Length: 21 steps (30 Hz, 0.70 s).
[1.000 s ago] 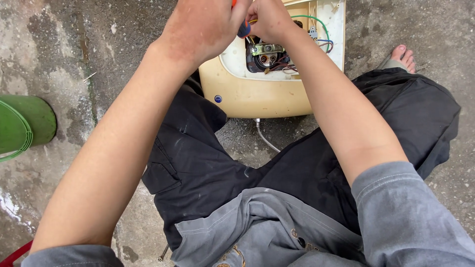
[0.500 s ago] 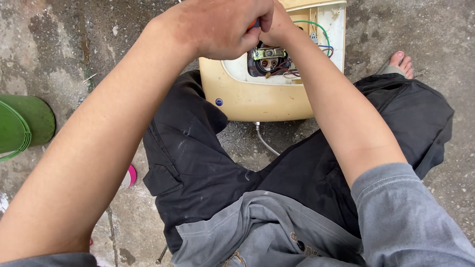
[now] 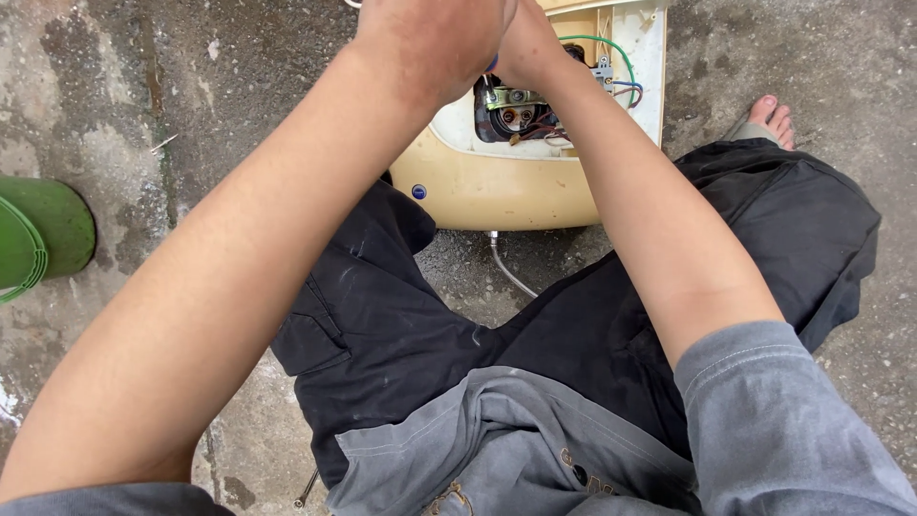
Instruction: Connecting and securing internal electrical wiring inside a water heater using a screwdriver.
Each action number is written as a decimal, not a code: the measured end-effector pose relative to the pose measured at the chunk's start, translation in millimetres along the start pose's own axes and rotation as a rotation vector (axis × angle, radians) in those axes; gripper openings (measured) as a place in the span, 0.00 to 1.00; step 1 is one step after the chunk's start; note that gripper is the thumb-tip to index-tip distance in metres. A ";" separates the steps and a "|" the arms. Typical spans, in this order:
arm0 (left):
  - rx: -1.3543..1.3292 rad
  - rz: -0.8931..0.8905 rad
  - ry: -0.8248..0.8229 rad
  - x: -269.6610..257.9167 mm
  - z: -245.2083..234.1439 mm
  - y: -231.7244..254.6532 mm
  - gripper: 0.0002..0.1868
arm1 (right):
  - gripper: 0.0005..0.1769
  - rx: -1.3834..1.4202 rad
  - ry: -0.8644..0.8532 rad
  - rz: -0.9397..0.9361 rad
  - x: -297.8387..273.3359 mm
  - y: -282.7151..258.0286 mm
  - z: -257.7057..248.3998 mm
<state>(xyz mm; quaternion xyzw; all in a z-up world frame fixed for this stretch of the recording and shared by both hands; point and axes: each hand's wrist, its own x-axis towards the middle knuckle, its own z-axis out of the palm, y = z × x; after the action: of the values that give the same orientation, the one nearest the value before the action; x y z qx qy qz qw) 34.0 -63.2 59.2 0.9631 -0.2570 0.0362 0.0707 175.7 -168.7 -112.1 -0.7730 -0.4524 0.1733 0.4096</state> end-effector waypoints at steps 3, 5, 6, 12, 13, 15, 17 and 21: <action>0.009 -0.018 -0.008 0.8 2.5 -3.3 0.10 | 0.10 0.007 -0.008 0.005 -2.5 -1.0 1.1; 0.027 -0.036 -0.016 -0.6 0.7 -11.5 0.11 | 0.10 0.012 -0.010 0.002 -2.8 -3.3 1.5; 0.031 -0.036 -0.016 -5.1 -2.1 -14.6 0.11 | 0.11 0.013 -0.010 -0.001 -3.6 -5.0 1.1; 0.055 -0.058 -0.028 -28.7 -8.1 -20.8 0.13 | 0.11 0.018 -0.010 0.009 -26.1 -0.7 2.1; 0.061 -0.064 -0.031 -28.7 -8.5 -21.4 0.14 | 0.07 -0.095 -0.022 0.071 -28.5 -1.3 -0.3; 0.067 -0.065 -0.031 -29.0 -9.2 -25.1 0.14 | 0.03 -0.210 -0.031 0.136 -34.5 -4.1 -3.2; 0.076 -0.074 -0.034 -29.4 -8.6 -30.0 0.15 | 0.02 -0.353 0.057 0.042 -43.3 -7.3 -4.1; 0.082 -0.078 -0.024 -31.2 -8.8 -34.1 0.17 | 0.07 -0.403 0.030 0.029 -60.0 -30.8 -19.5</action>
<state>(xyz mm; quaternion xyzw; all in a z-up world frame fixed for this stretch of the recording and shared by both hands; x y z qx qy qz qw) 23.8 -17.3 60.6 0.9748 -0.2186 0.0323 0.0294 139.2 -220.6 -82.1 -0.8482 -0.4606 0.0737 0.2509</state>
